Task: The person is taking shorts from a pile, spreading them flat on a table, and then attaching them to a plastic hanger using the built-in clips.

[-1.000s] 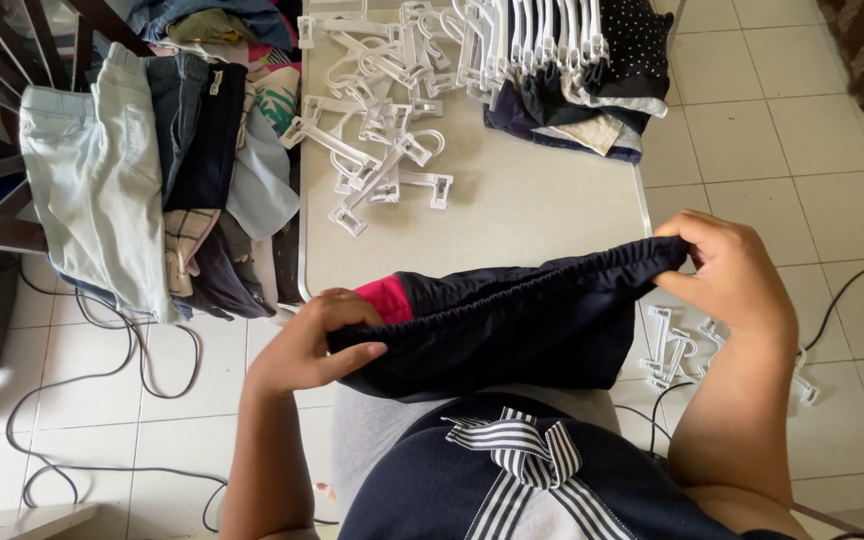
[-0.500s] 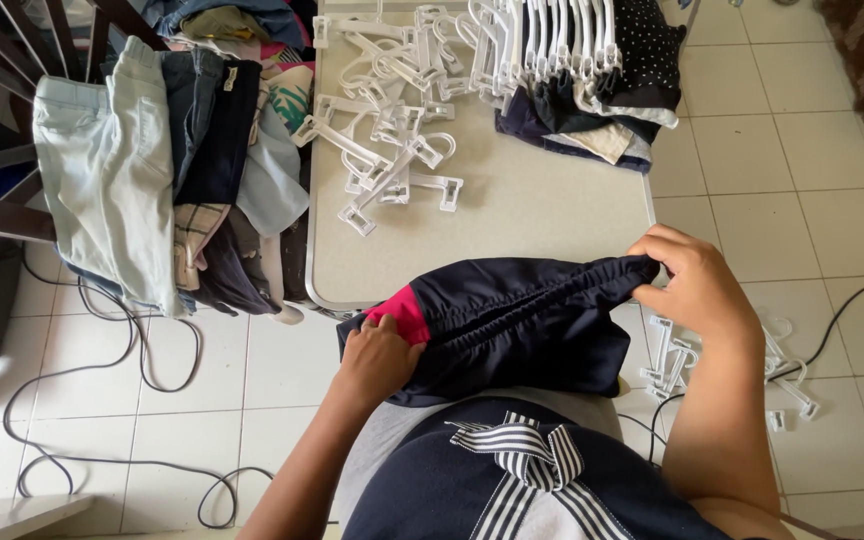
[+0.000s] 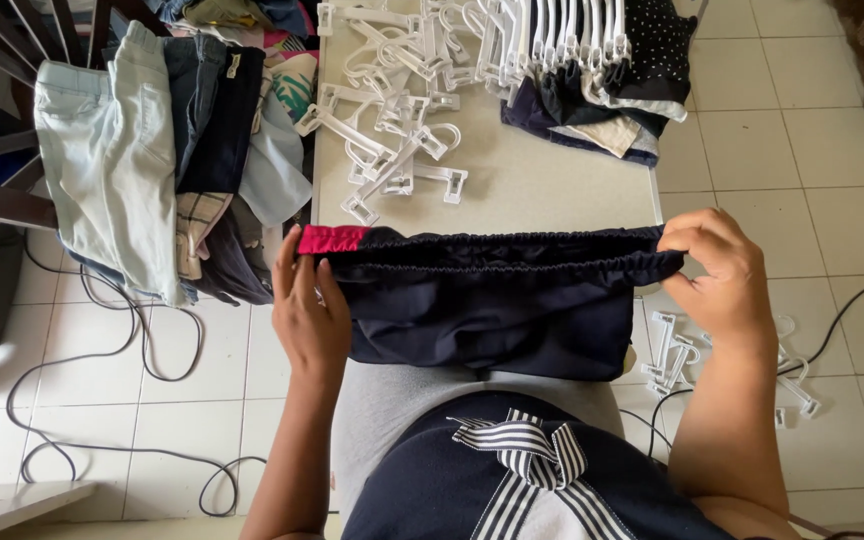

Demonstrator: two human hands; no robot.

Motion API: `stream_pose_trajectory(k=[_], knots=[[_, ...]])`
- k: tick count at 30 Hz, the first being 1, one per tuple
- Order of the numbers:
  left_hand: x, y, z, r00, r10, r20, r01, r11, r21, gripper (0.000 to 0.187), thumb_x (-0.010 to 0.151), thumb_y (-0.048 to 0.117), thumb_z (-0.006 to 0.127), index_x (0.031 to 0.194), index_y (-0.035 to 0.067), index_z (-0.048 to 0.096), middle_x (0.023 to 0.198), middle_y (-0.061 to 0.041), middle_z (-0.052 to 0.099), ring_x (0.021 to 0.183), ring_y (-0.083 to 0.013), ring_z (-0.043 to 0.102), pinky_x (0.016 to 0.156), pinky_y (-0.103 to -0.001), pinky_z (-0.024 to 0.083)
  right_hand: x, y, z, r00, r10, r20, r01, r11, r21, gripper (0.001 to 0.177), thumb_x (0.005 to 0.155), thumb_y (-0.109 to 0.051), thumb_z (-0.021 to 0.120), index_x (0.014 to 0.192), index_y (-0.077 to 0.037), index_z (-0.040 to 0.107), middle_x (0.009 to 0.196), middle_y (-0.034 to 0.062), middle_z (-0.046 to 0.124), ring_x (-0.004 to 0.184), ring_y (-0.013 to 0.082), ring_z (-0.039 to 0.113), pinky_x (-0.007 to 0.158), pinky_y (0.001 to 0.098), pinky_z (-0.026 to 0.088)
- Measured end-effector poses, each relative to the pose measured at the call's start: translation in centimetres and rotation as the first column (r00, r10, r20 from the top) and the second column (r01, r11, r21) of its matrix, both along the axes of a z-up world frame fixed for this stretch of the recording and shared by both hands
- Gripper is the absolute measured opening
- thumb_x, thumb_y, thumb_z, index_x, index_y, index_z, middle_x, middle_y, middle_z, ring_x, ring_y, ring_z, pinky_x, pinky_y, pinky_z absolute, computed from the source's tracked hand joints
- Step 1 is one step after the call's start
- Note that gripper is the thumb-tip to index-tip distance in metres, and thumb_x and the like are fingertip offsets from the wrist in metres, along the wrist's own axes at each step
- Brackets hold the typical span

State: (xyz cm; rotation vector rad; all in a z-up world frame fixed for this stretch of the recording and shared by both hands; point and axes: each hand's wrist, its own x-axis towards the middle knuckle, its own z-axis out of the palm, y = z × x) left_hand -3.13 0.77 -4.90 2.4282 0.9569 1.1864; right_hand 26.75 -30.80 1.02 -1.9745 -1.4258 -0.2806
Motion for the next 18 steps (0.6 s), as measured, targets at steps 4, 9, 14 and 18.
stream_pose_trajectory(k=[4,9,14,18], knots=[[0.4,0.5,1.7,0.994,-0.031,0.106,0.016,0.990,0.139,0.021,0.109,0.008,0.051,0.112,-0.010,0.063,0.143,-0.023,0.056,0.116,-0.0353,0.068,0.063,-0.033,0.053,-0.2,0.5,0.3,0.999,-0.014,0.032,0.012,0.999,0.053,0.026,0.082,0.020,0.065,0.091,-0.004,0.064,0.100,0.0073,0.064,0.091,0.0249,0.056,0.083,0.0339,0.047],[0.3,0.5,1.7,0.993,-0.084,0.086,0.071,0.987,0.144,0.022,0.107,0.010,0.056,0.112,-0.010,0.062,0.142,-0.024,0.056,0.120,-0.0362,0.064,0.074,-0.037,0.055,-0.6,0.3,1.0,0.999,-0.003,-0.033,0.005,0.998,0.064,0.026,0.080,0.020,0.066,0.094,-0.002,0.064,0.103,0.0089,0.064,0.095,0.0246,0.061,0.086,0.0337,0.050],[-0.2,1.4,1.6,0.992,-0.123,0.000,0.121,0.977,0.174,0.035,0.098,0.026,0.071,0.109,-0.006,0.061,0.146,-0.018,0.054,0.116,-0.0321,0.065,0.070,-0.037,0.052,-0.7,0.2,1.4,0.998,-0.010,-0.062,0.014,0.998,0.062,0.023,0.082,0.020,0.067,0.092,-0.001,0.063,0.106,0.0105,0.065,0.097,0.0250,0.063,0.091,0.0345,0.051],[-0.6,1.9,1.9,0.974,-0.025,-0.224,0.069,0.979,0.193,0.054,0.089,0.048,0.083,0.105,0.002,0.061,0.154,-0.008,0.051,0.128,-0.0234,0.062,0.086,-0.039,0.053,0.2,-0.3,1.2,0.997,-0.023,-0.075,0.022,1.000,-0.012,0.025,0.072,0.018,0.065,0.084,-0.003,0.065,0.077,0.0037,0.062,0.073,0.0183,0.050,0.070,0.0285,0.041]])
